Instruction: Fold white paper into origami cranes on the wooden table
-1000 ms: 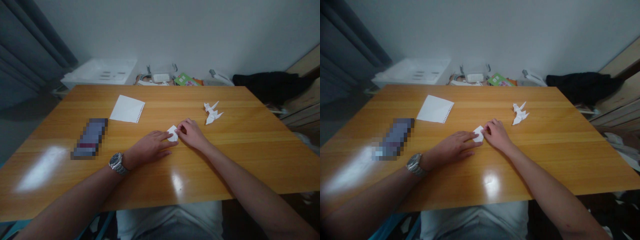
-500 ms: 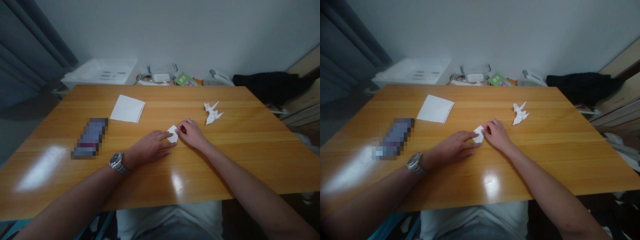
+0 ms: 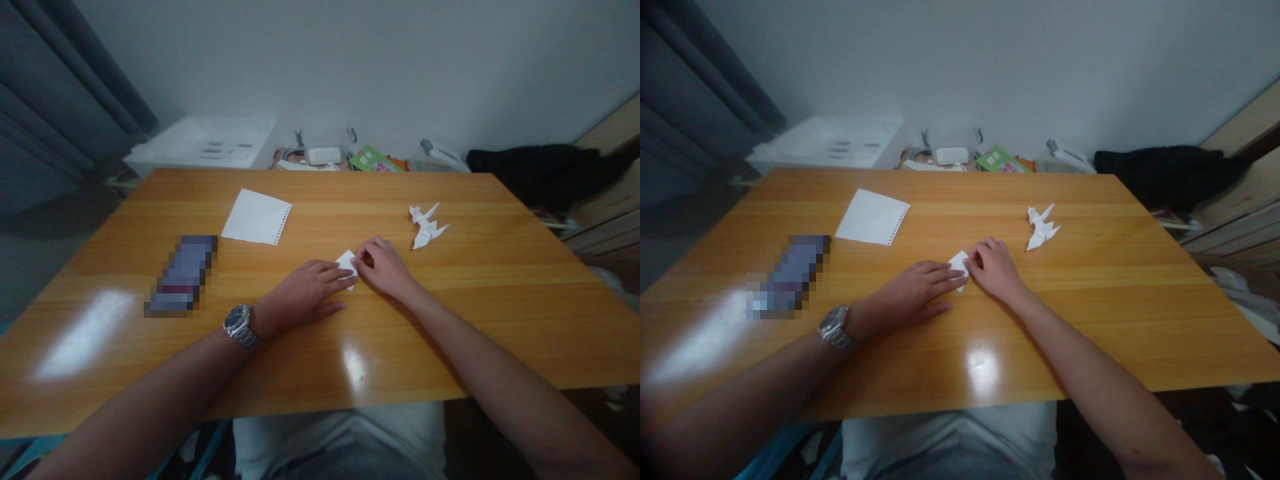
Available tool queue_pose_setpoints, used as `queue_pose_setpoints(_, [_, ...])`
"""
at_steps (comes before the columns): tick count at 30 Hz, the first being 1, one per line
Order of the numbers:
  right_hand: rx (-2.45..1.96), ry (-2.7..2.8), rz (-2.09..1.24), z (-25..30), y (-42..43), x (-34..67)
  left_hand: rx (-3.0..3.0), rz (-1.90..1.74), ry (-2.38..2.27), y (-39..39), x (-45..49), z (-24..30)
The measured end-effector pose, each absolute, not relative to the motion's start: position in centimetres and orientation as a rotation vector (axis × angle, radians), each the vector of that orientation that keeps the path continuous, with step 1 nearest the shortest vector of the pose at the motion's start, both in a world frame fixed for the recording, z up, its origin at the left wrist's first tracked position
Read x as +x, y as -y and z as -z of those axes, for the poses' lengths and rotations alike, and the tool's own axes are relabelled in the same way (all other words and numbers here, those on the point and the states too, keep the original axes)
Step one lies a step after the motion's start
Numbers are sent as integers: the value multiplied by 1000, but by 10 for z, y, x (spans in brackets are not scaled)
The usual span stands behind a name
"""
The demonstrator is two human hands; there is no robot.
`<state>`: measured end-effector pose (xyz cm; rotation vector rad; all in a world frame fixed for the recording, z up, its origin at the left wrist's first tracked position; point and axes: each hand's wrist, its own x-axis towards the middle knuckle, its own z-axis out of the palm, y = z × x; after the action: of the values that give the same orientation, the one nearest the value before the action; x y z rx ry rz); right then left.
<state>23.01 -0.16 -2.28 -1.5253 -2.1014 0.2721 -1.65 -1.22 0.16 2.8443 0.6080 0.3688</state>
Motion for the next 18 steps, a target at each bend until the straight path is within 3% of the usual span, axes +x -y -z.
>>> queue_pose_setpoints(18, [-1526, 2100, -290, 23, 1, 230, 2853, -341, -610, 13, -17, -4])
